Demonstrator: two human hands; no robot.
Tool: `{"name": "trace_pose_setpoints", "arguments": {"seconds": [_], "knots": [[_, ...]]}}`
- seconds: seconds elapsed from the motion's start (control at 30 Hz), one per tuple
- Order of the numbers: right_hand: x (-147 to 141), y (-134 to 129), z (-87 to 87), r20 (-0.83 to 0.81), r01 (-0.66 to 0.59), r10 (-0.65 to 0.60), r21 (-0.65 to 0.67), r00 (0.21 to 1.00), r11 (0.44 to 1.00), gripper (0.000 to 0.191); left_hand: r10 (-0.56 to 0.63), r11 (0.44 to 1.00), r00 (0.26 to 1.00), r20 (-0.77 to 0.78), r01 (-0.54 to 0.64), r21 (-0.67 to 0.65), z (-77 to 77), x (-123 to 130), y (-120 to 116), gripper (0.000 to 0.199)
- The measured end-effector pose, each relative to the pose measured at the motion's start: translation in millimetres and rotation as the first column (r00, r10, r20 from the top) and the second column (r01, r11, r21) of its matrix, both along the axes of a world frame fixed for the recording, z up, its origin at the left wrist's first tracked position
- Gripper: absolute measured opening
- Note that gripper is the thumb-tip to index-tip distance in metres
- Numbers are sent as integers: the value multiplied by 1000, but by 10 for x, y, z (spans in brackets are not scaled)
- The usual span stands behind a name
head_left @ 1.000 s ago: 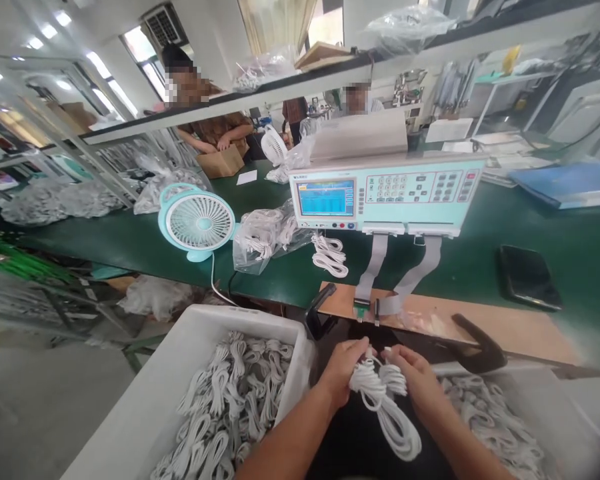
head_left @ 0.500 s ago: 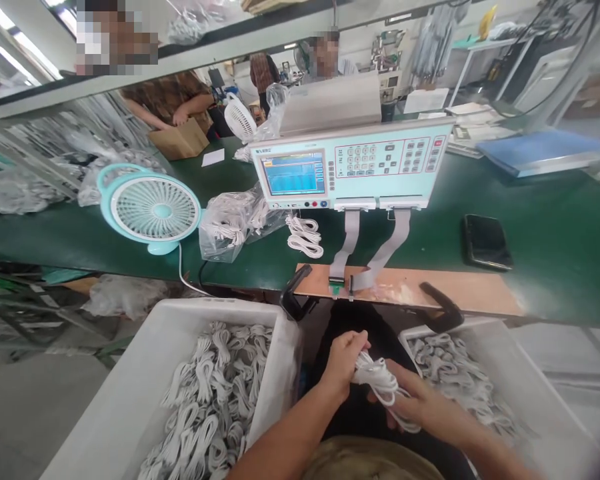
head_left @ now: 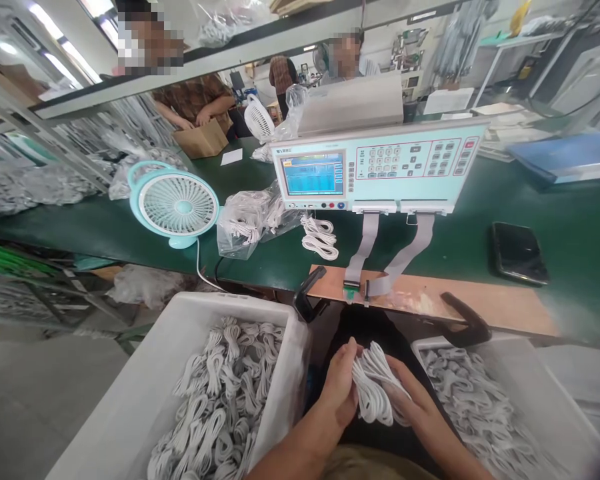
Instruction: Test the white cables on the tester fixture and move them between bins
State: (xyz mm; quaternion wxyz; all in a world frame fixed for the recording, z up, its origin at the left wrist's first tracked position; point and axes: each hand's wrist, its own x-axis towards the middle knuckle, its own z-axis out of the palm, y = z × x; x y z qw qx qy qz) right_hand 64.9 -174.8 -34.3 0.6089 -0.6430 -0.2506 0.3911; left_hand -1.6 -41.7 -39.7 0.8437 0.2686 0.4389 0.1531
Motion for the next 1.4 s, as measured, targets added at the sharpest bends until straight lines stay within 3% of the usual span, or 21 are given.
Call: {"name": "trace_pose_setpoints", "arguments": {"seconds": [0.07, 0.17, 0.33, 0.5, 0.77, 0.93, 1.13, 1.4], "knots": [[40, 11, 17, -120, 46, -45, 3, 992, 999, 38, 23, 1000, 999, -28, -22, 10, 21, -42, 43, 47], [113, -3, 45, -167, 100, -99, -4, 981, 995, 37, -8, 999, 997, -75, 11, 40, 66, -124, 122, 43], [136, -20, -3, -68, -24, 22, -38, 997, 999, 48, -321, 934, 941, -103, 333, 131, 202, -147, 108, 32], [61, -23, -125, 174, -90, 95, -36, 980, 995, 52, -368, 873, 918, -150, 396, 286, 310, -72, 48, 24], [60, -87, -93, 292, -140, 140, -20, 946, 990, 50, -430, 897, 903, -1, 428, 110, 393, -101, 81, 35], [51, -90, -133, 380, -176, 172, -25, 909, 984, 47, -423, 906, 903, 69, 420, 55, 363, -114, 101, 22], [29, -94, -40, 420, -286, 268, -20, 867, 958, 46, -426, 903, 905, 18, 424, 66, 305, -166, 106, 16], [48, -134, 69, 453, -396, 335, 44, 826, 917, 47, -608, 791, 793, 45, 599, 128, 318, -337, 209, 25]]}}
